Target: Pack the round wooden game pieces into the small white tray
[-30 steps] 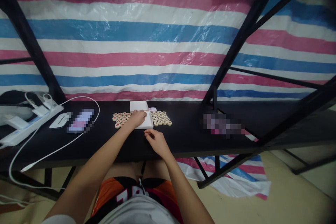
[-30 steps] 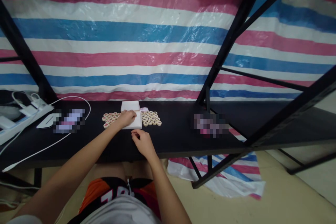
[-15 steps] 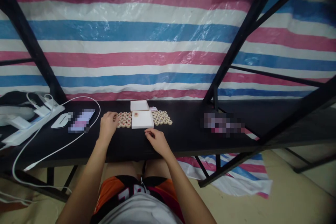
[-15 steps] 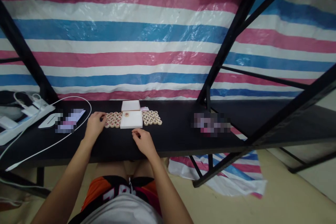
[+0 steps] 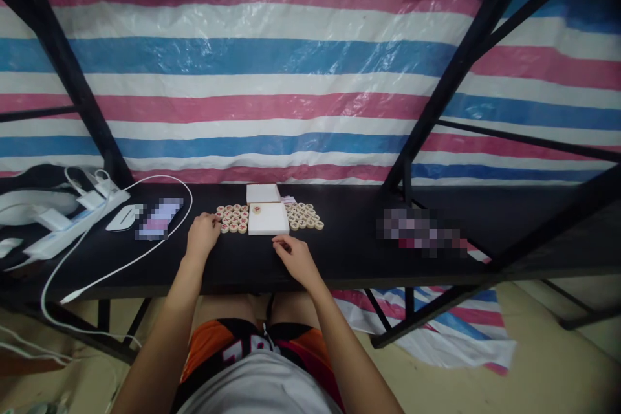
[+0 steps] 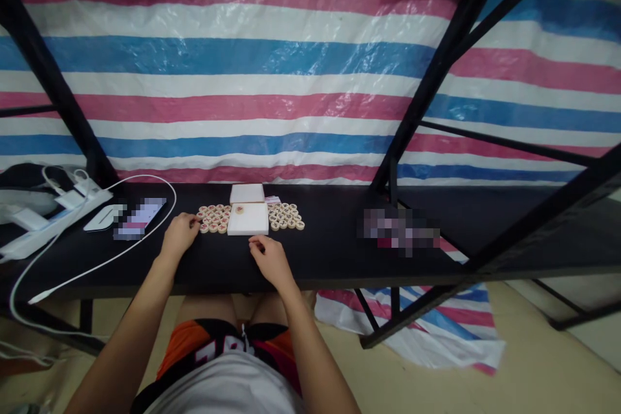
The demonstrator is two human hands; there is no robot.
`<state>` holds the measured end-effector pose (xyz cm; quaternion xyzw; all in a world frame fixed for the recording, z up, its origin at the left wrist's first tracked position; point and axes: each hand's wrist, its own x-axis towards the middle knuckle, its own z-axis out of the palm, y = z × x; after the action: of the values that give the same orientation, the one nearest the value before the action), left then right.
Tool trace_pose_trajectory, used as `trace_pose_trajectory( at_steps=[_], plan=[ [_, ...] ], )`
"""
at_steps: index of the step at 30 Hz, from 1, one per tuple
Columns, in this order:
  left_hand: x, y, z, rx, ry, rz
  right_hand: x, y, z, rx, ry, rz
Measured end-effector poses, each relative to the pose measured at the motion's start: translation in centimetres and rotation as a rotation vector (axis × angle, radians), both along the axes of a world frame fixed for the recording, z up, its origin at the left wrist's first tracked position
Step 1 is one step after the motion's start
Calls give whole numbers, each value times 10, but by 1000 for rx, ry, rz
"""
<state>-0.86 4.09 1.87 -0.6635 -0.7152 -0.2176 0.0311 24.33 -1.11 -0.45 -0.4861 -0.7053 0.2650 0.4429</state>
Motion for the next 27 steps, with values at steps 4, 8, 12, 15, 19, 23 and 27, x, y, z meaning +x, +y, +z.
trace_pose_trajectory(
  at_steps=[4,8,12,15,19,23,27],
  plan=[
    [4,-3,2,-6,19,-8,0,0,0,-6,-6,0],
    [7,-5,3,28,57,34,1,1,-3,-1,-15,0],
    [7,-6,2,30,99,105,1,2,-4,0,-11,-6],
    [6,-6,1,9,113,116,0,2,-5,-2,-5,-7],
    [4,-5,0,5,110,95,1,2,-5,-7,-3,-7],
    [4,-5,1,2,105,85,1,2,-5,2,-3,3],
    [5,-5,2,-3,133,76,0,2,-4,5,-4,-1]
  ],
)
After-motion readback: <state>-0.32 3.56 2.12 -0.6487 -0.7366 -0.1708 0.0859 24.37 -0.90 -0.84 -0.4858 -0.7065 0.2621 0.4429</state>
